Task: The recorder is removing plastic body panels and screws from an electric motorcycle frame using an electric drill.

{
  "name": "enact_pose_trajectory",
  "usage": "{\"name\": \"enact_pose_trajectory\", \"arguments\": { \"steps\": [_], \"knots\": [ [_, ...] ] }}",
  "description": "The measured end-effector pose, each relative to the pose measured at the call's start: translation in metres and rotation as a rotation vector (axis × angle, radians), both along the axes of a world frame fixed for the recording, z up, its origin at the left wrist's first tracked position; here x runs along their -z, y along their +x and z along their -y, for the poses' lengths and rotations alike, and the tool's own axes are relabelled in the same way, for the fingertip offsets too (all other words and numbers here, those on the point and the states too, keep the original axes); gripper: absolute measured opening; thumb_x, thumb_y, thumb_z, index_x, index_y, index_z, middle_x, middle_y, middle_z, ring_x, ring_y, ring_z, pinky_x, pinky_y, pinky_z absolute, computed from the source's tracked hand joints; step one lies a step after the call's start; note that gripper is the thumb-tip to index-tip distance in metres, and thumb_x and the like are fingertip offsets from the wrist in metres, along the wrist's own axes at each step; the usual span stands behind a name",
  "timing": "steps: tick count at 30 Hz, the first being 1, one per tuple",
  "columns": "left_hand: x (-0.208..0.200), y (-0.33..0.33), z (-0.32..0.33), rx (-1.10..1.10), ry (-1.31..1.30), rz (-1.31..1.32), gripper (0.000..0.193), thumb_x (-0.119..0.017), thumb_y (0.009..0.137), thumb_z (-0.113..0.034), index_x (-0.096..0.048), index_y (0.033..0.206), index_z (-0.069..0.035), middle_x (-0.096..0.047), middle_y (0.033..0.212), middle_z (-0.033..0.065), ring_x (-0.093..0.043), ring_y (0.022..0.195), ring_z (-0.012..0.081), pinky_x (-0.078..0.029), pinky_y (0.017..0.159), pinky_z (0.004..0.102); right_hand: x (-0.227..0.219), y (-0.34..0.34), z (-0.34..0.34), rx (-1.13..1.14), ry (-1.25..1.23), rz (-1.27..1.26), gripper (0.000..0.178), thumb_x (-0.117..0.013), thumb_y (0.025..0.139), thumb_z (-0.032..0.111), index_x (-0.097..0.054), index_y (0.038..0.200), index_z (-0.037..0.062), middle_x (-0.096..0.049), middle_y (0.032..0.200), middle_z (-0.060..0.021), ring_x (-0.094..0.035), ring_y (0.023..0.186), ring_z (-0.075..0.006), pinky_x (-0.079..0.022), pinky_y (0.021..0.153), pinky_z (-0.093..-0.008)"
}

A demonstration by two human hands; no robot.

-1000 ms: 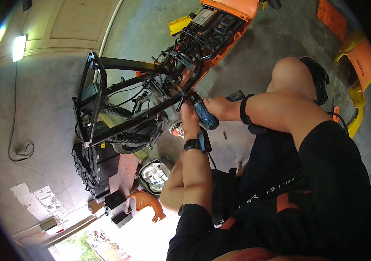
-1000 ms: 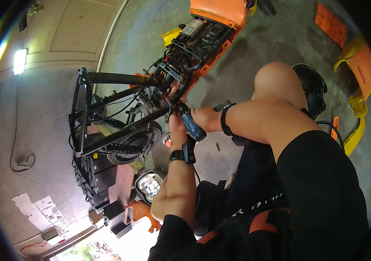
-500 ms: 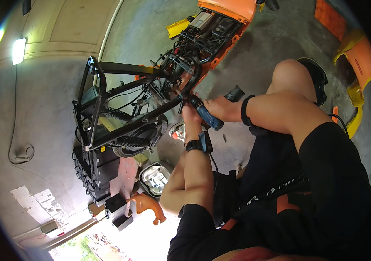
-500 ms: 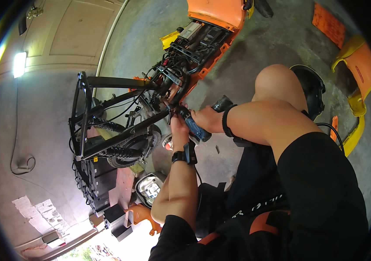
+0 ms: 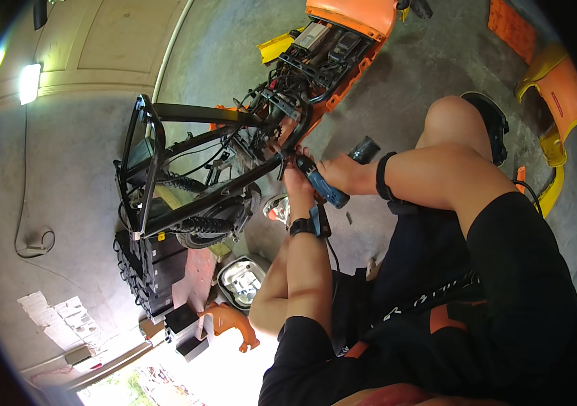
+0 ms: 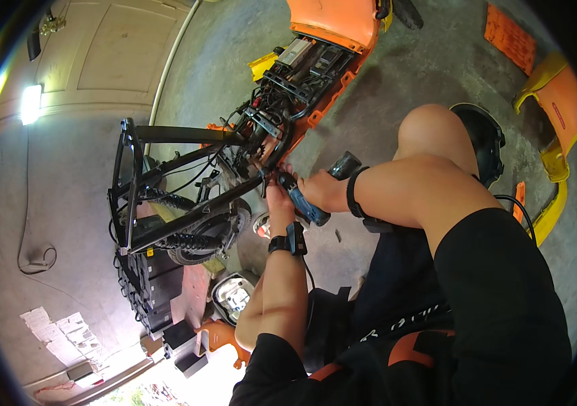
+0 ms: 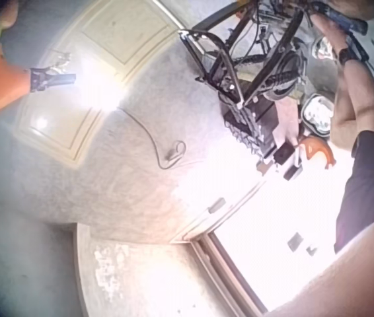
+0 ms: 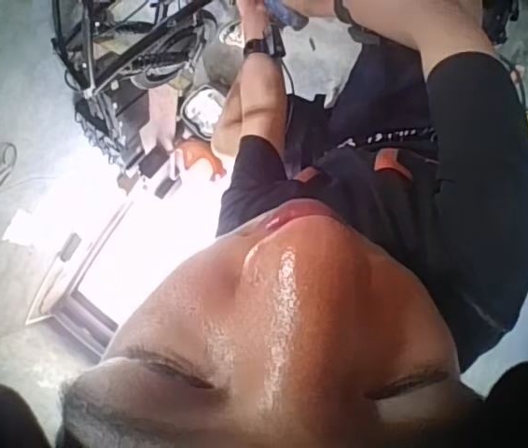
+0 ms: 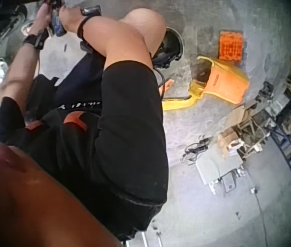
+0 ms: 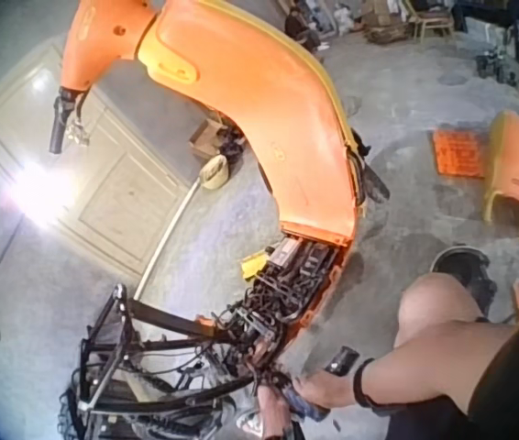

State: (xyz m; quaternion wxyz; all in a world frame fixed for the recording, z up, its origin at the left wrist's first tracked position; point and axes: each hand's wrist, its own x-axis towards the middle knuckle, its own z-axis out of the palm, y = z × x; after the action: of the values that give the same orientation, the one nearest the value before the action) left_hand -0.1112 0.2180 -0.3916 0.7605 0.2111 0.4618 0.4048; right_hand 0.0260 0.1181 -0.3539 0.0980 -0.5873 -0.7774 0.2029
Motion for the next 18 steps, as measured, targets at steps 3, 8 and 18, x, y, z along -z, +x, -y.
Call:
{"name": "enact_pose_trajectory", "arguments": {
  "steps": [3, 8, 18],
  "knots": [
    [0.001, 0.002, 0.0, -0.012, -0.023, 0.023, 0.022, -0.047, 0.097, -0.023, -0.057, 0.112, -0.01, -0.062, 0.106, 0.0011, -0.06, 0.098, 0.019, -0.045, 0.088, 0.0375, -0.003, 0.003, 0.001, -0.016, -0.004, 0.016, 0.044, -0.062, 0.075, 0.012, -0.049, 0.113, -0.0076, -0.064, 0.09, -0.0178, -0.067, 0.08, -0.0319, -0.052, 0.068, -0.0425],
    [0.008, 0.006, -0.003, -0.079, -0.008, 0.044, 0.018, -0.048, 0.097, -0.017, -0.059, 0.108, -0.008, -0.063, 0.101, 0.004, -0.061, 0.093, 0.0193, -0.047, 0.082, 0.0302, -0.012, 0.013, 0.005, -0.057, 0.016, 0.039, 0.047, -0.063, 0.075, 0.012, -0.05, 0.116, -0.0071, -0.065, 0.09, -0.0168, -0.067, 0.081, -0.0312, -0.051, 0.071, -0.0413],
    [0.032, 0.003, -0.001, -0.176, -0.112, 0.011, 0.014, -0.048, 0.095, -0.013, -0.056, 0.1, -0.002, -0.064, 0.095, 0.0093, -0.062, 0.086, 0.024, -0.047, 0.075, 0.0323, -0.037, 0.036, 0.028, -0.15, 0.052, 0.1, 0.045, -0.068, 0.065, 0.013, -0.053, 0.104, -0.0051, -0.064, 0.086, -0.0135, -0.065, 0.081, -0.0273, -0.05, 0.069, -0.0387]
  ]
}}
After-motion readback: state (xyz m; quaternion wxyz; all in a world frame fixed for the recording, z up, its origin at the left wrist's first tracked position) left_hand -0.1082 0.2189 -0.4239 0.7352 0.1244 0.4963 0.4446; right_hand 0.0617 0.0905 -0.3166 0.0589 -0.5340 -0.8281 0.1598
